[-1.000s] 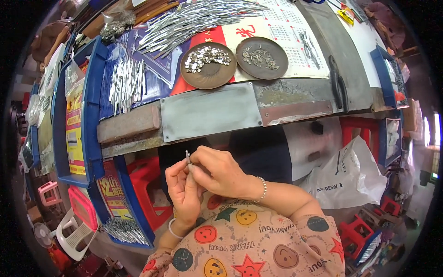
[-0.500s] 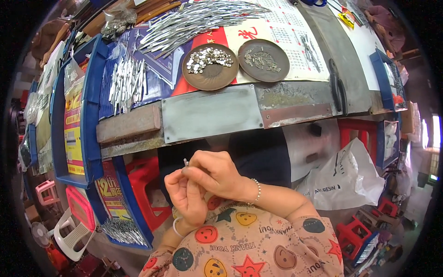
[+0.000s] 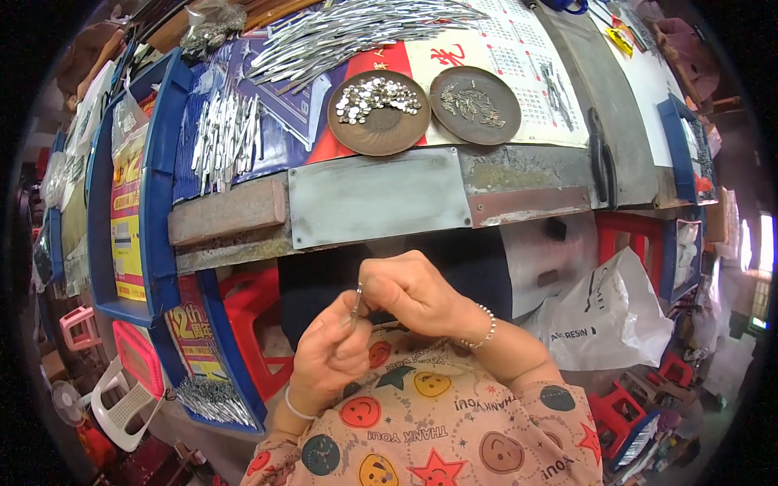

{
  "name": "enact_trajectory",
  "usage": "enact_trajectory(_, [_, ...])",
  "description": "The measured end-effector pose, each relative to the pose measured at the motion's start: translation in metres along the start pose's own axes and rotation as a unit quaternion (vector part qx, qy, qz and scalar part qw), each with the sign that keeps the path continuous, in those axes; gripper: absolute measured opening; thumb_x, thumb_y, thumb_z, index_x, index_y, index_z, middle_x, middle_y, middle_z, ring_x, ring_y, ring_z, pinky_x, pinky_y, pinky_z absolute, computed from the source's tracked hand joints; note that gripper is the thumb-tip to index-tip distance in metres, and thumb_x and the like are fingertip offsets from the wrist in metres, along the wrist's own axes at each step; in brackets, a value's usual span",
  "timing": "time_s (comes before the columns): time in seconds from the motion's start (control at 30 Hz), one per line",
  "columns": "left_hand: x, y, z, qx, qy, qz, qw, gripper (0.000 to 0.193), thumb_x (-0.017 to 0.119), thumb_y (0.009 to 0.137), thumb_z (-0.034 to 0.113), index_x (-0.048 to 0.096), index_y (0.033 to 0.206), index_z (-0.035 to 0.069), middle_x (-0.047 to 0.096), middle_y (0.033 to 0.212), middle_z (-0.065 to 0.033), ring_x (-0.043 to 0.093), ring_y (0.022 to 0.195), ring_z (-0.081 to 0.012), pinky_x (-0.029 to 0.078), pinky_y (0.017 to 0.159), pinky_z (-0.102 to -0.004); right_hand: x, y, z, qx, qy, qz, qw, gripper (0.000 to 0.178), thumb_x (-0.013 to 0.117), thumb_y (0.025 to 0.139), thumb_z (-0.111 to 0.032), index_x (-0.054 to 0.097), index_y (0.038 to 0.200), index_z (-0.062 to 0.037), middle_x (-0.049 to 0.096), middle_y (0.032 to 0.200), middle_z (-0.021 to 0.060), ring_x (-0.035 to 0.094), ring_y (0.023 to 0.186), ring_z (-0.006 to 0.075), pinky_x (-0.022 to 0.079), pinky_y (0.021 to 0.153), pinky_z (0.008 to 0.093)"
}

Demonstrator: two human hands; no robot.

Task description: Assembling small metal components by hand at a manufacturing workbench.

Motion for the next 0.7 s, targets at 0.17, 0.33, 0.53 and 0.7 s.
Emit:
enact_trajectory(0.17, [0.004,0.005,-0.010,-0.122,-0.099,-0.033,0.987,0.019,0.044,0.096,0.015,0.047,0.111,0.004,0.040,0.062,0.0011,0.024,0.040,-0.0026,0.019,0.038,-0.0164,-0.005,0.005,-0.004,-0.056,-0.085,-0.057,0.993,0.038,0.041,0.098,-0.023,0.052,0.070,-0.0010,0.056,0.060,0.0096,0.060,0.055,0.0254,0.045,0.050,0.0326])
enact_trajectory(0.33, [0.010,0.014,-0.008,-0.121,-0.082,-0.003,0.989,0.019,0.045,0.096,0.016,0.047,0.111,0.004,0.040,0.062,0.0013,0.023,0.040,-0.0027,0.019,0.038,-0.0167,-0.012,0.005,-0.005,-0.042,-0.135,-0.052,0.989,0.033,0.043,0.096,-0.017,0.053,0.069,-0.0010,0.057,0.061,0.0097,0.059,0.054,0.0274,0.045,0.050,0.0335])
enact_trajectory(0.53, [0.026,0.026,0.021,0.004,0.162,0.055,0.985,0.018,0.045,0.097,0.015,0.048,0.110,0.003,0.047,0.070,-0.0017,0.029,0.047,-0.0043,0.024,0.043,-0.0171,-0.031,0.004,-0.013,-0.090,-0.134,0.016,0.987,0.015,0.050,0.088,-0.009,0.055,0.076,-0.0014,0.054,0.069,0.0110,0.055,0.058,0.0299,0.044,0.052,0.0352])
enact_trajectory(0.7, [0.057,0.033,0.111,0.311,0.564,0.196,0.740,0.012,0.049,0.092,0.002,0.051,0.104,-0.001,0.051,0.079,-0.0007,0.048,0.066,-0.0061,0.040,0.061,-0.0187,-0.063,-0.006,-0.018,-0.135,-0.183,0.150,0.962,0.021,0.054,0.091,-0.018,0.055,0.078,-0.0016,0.053,0.068,0.0104,0.053,0.055,0.0264,0.043,0.050,0.0320])
Point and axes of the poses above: each hand's wrist, its own y-axis towards the middle knuckle, its own x-axis out of the palm, z = x × y, the point moved 5 cm from there along y, towards the middle knuckle
